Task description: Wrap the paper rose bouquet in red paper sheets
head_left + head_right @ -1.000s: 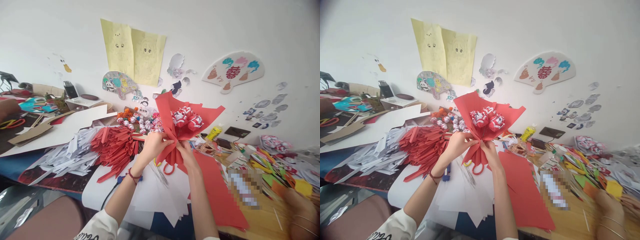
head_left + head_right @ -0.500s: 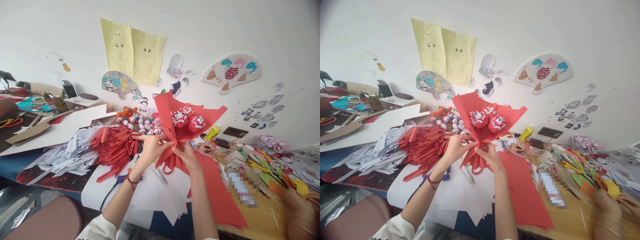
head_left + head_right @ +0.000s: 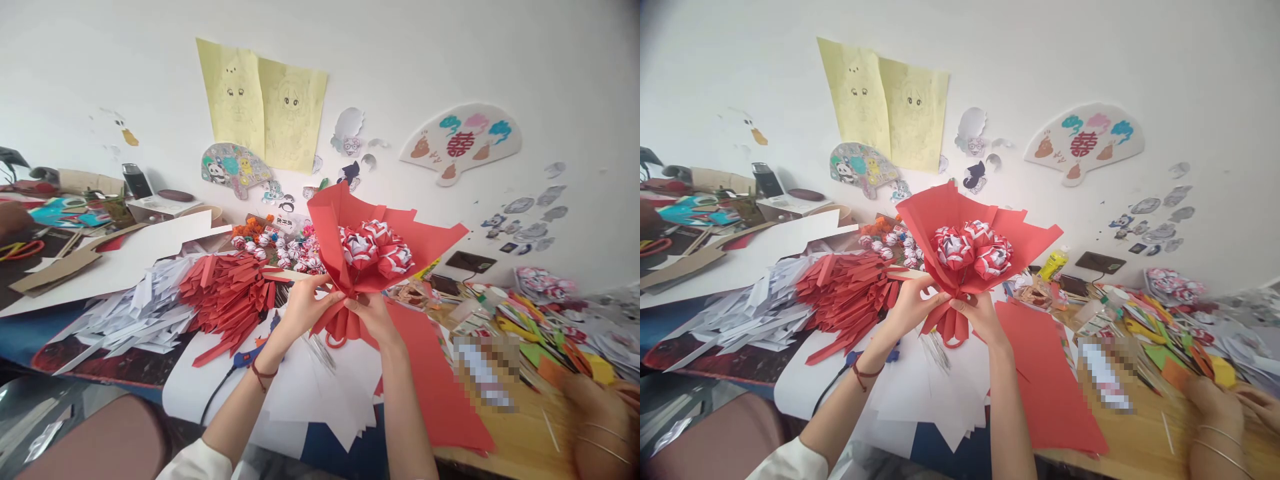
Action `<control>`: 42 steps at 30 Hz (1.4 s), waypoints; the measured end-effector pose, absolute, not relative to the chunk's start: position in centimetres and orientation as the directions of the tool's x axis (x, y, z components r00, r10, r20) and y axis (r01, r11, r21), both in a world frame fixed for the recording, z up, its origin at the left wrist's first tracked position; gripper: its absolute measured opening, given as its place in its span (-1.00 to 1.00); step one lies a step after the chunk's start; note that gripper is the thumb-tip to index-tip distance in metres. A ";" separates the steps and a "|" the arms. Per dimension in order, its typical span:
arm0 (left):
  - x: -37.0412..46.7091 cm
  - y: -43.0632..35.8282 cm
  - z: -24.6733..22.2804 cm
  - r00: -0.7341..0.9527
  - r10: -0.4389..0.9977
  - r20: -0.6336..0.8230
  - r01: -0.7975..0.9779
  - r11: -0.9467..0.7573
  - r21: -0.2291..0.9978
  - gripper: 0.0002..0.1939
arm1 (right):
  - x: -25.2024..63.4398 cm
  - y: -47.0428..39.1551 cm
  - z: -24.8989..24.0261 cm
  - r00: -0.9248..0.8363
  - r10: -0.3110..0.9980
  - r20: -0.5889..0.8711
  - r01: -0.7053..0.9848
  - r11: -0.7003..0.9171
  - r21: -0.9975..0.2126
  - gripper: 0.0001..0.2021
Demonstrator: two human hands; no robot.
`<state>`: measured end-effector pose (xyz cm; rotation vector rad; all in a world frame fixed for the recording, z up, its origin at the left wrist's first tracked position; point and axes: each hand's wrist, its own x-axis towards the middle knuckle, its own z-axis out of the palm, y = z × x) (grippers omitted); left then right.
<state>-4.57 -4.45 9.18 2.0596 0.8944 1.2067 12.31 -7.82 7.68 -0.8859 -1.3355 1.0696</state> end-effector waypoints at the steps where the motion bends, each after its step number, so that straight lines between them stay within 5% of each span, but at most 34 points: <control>1: -4.5 -4.4 9.0 0.363 0.786 0.501 0.255 -0.600 0.758 -0.75 | 12.3 -7.8 7.7 -0.061 0.949 0.309 -0.084 0.303 -0.949 -0.70; 10: -4.2 -4.2 9.2 0.375 0.781 0.499 0.369 -0.620 0.693 -0.79 | 12.7 -7.6 7.6 -0.023 0.953 0.301 -0.032 0.300 -0.953 -0.76; 21: -3.9 -5.8 9.3 0.279 0.847 0.452 0.311 -0.525 0.792 -0.73 | 13.9 -6.7 5.5 -0.016 0.969 0.245 -0.235 0.235 -0.943 -0.55; 25: -3.3 -7.0 8.1 0.142 0.774 0.617 0.471 -0.601 0.646 -0.77 | 13.9 -6.5 5.3 -0.031 0.966 0.258 -0.267 0.241 -0.933 -0.47; 33: -3.3 -7.7 7.7 0.186 0.504 0.843 0.626 -0.722 0.294 -0.81 | 13.6 -6.6 5.0 -0.075 0.958 0.275 -0.328 0.237 -0.914 -0.41; 38: -4.1 -7.3 7.9 0.296 0.479 0.827 0.576 -0.780 0.245 -0.81 | 13.6 -6.5 4.8 -0.063 0.963 0.262 -0.320 0.229 -0.919 -0.37; 42: -4.5 -7.4 7.9 0.324 0.537 0.779 0.523 -0.788 0.325 -0.68 | 13.4 -6.4 4.7 0.026 0.970 0.242 -0.254 0.241 -0.937 -0.51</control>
